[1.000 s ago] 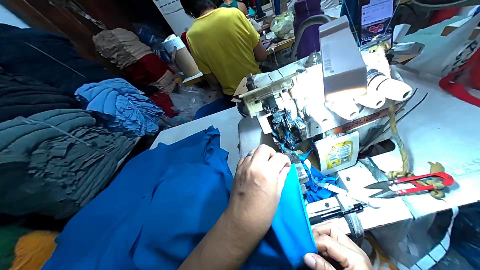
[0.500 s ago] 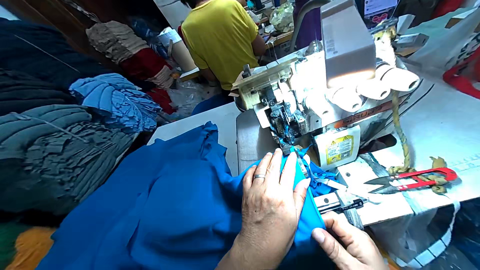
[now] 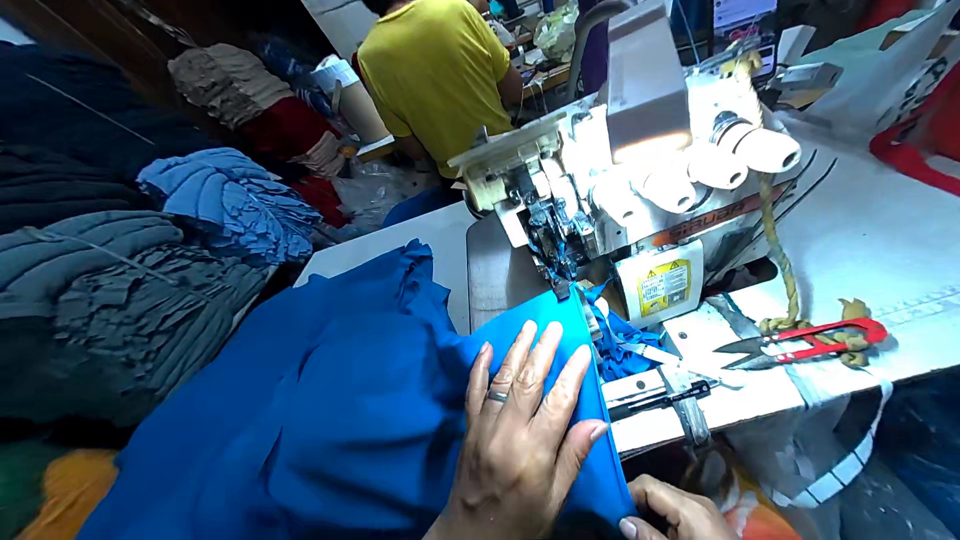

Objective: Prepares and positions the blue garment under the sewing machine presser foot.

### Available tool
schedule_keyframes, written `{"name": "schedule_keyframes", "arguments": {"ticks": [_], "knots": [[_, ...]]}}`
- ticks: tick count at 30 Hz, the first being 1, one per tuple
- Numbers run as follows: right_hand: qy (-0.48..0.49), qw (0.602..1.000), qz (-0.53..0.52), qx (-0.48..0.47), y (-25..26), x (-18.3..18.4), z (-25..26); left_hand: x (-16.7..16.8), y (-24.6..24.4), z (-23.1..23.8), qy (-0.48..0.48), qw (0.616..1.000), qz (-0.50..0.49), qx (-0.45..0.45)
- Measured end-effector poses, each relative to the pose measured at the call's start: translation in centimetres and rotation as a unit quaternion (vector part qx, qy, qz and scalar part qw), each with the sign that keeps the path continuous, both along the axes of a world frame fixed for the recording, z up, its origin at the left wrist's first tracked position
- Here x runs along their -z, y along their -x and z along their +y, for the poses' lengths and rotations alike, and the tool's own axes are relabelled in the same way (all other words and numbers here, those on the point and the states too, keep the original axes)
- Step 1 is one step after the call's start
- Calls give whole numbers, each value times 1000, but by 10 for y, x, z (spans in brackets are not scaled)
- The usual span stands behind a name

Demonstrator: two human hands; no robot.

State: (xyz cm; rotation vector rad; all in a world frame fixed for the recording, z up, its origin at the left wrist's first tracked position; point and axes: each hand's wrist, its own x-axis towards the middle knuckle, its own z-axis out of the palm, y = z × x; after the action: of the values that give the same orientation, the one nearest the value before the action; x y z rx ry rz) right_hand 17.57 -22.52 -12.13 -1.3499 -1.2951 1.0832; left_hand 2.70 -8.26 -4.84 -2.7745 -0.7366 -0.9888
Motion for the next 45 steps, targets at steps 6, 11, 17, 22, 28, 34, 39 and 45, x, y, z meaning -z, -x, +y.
{"name": "schedule_keyframes", "arguments": {"ticks": [6,11,17,22,28,34,39,45], "knots": [[73,996,41,8,1,23,-10,34,30,-57,137,987,-36,73],[102,991,88,15,4,37,-13,93,47,-106,258,964,-44,39],[135,983,120,-1,10,39,-26,123,51,-129,267,959,-91,-7],[112,984,140,-12,13,29,-38,124,48,-134,220,968,-124,-2],[103,984,145,-20,17,11,-48,122,47,-137,192,973,-130,1],[43,995,74,-47,17,2,-55,112,46,-135,172,975,-140,2],[27,998,13,-48,17,-7,-60,100,46,-133,169,974,-147,34],[-51,995,-82,-34,20,-12,-65,92,46,-135,118,982,-135,59]]}}
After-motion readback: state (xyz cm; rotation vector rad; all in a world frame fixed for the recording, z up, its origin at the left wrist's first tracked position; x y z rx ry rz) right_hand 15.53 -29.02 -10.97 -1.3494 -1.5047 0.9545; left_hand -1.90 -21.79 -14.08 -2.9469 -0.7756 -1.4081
